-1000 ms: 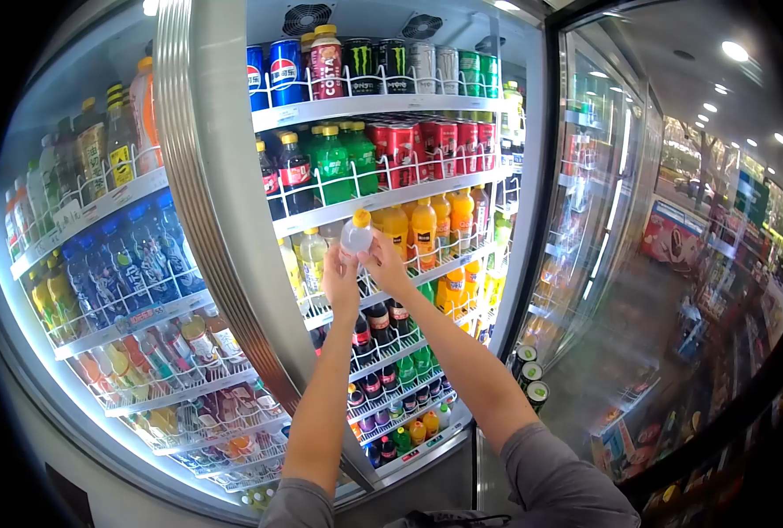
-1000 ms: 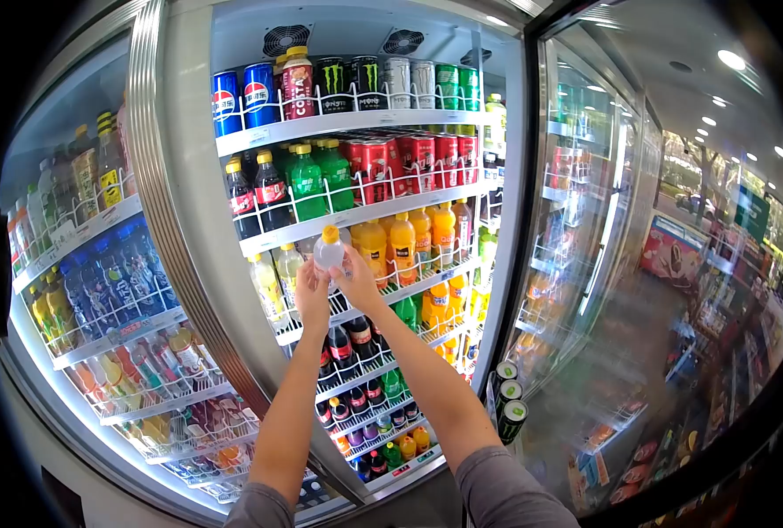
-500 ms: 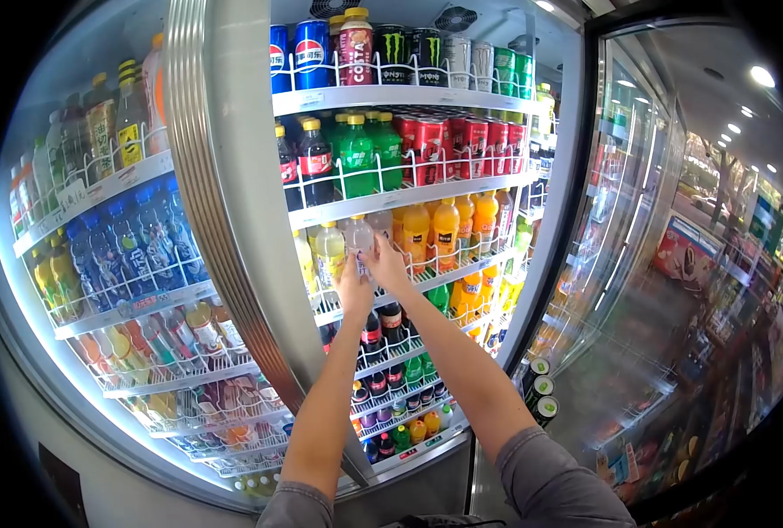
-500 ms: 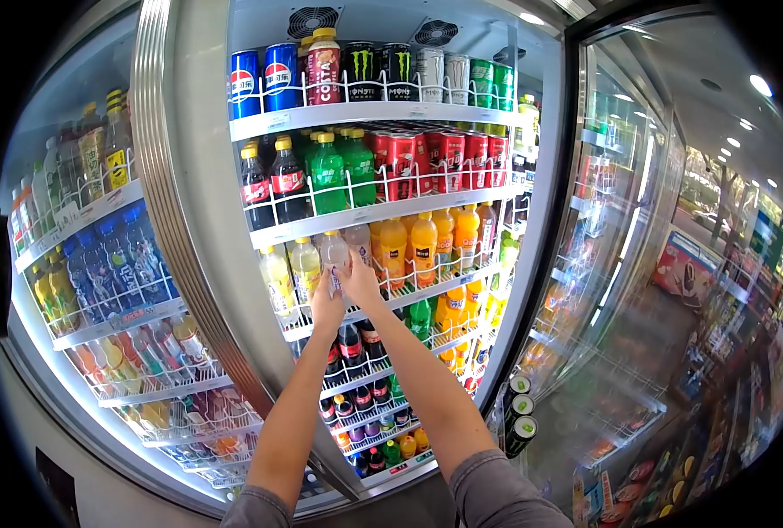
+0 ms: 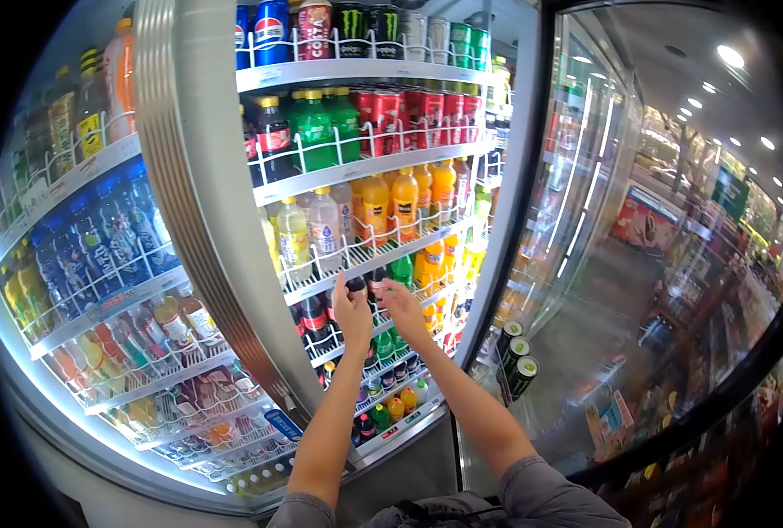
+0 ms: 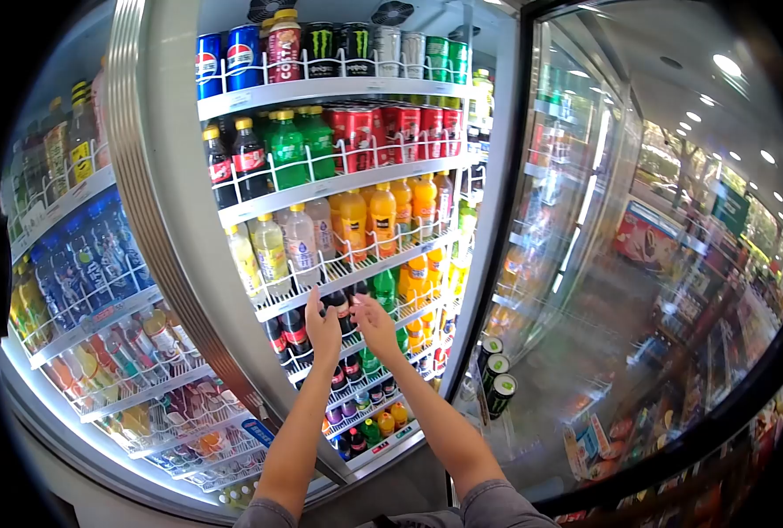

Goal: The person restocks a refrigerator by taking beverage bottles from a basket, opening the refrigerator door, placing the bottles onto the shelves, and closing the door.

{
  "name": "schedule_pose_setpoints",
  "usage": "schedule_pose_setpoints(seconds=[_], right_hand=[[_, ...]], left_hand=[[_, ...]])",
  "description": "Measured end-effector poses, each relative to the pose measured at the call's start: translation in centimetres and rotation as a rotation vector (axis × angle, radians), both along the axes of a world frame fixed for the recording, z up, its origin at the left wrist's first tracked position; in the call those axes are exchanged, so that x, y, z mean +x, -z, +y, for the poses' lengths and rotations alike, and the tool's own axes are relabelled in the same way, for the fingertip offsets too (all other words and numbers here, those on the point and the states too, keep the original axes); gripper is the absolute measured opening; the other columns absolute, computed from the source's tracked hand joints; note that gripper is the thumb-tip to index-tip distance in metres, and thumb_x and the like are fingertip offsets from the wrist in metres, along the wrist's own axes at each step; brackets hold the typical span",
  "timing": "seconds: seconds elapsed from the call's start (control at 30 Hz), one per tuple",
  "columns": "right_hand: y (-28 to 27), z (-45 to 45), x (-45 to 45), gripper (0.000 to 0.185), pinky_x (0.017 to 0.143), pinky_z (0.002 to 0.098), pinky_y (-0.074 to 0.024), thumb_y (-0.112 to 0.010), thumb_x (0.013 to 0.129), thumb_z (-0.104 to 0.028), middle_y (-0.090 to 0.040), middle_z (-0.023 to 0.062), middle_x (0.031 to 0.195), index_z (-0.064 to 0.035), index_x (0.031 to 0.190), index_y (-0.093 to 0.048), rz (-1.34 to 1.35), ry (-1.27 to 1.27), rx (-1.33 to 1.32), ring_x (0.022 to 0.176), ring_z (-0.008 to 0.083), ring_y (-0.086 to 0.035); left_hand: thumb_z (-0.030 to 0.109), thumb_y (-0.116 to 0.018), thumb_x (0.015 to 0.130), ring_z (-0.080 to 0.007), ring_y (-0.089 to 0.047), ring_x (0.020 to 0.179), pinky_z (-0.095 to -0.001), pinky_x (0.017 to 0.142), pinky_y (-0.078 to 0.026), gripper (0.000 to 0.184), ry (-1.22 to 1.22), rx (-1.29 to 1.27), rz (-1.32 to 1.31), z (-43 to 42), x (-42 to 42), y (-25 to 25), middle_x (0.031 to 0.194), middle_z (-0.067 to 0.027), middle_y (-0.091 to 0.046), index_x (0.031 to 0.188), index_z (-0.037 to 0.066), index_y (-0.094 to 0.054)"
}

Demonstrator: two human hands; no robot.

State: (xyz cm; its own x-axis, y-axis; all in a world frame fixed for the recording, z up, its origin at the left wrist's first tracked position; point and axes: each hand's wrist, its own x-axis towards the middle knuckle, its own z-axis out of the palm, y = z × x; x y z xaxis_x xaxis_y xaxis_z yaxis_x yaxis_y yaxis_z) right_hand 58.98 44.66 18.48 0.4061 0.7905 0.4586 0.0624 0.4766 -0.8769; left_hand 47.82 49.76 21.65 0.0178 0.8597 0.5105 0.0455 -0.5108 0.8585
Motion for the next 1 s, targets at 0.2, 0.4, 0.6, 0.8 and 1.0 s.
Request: schedule_pose_setpoints(seconds=[0.2,0.4,0.6,0.8,1.0], right_hand=[[0.7,-8.2,0.6,0.040,0.081,0.0279,-0.0527,-0.054,0.101,-0.023,-0.068,0.0124,0.112,-0.0051,0.137,-0.050,0.050,0.056,-0.085,0.097,0.0163,-0.066],[-2.3,-14.9,0.8,0.039,0.082,0.0290,-0.0535,-0.055,0.101,-0.026,-0.068,0.0113,0.110,-0.0060,0.135,-0.054,0.159,0.068,0.003,0.095,0.0161,-0.065],[-4.1,-19.9,-1.0,0.042,0.082,0.0302,-0.0537,-0.053,0.101,-0.027,-0.067,0.0125,0.110,-0.0034,0.135,-0.052,0.222,0.000,0.035,0.094,0.0160,-0.065],[-4.4,-23.1,-6.7,0.040,0.082,0.0309,-0.0531,-0.051,0.102,-0.026,-0.067,0.0138,0.110,-0.0031,0.135,-0.051,0.303,-0.223,0.088,0.093,0.0177,-0.066],[-3.0,-26.5,-10.6,0.039,0.081,0.0304,-0.0535,-0.049,0.102,-0.024,-0.068,0.0129,0.105,-0.0004,0.133,-0.051,0.297,-0.363,0.043,0.092,0.0182,-0.066]], left_hand=[[0.006,-0.051,0.094,-0.0224,-0.061,0.108,-0.0324,0.092,-0.048,0.045,0.412,-0.257,-0.142,-7.0,1.0,3.1,0.126,-0.0183,-0.061,0.139,0.004,-0.048],[0.011,-0.050,0.098,-0.0138,-0.060,0.098,-0.0274,0.084,-0.046,0.038,0.535,-0.284,-0.244,-12.5,-2.3,2.5,0.123,-0.0105,-0.062,0.136,0.005,-0.052],[0.010,-0.051,0.098,-0.0135,-0.060,0.099,-0.0257,0.084,-0.046,0.035,0.430,-0.238,-0.303,-18.0,-7.0,0.8,0.120,-0.0101,-0.064,0.133,0.005,-0.053],[0.011,-0.053,0.098,-0.0145,-0.061,0.100,-0.0261,0.085,-0.046,0.035,0.306,-0.225,-0.335,-27.2,-13.5,1.0,0.117,-0.0087,-0.065,0.132,0.005,-0.054],[0.015,-0.053,0.100,-0.0141,-0.062,0.099,-0.0274,0.084,-0.047,0.034,0.020,-0.298,-0.406,-35.6,-25.1,4.6,0.119,-0.0085,-0.064,0.132,0.007,-0.054]])
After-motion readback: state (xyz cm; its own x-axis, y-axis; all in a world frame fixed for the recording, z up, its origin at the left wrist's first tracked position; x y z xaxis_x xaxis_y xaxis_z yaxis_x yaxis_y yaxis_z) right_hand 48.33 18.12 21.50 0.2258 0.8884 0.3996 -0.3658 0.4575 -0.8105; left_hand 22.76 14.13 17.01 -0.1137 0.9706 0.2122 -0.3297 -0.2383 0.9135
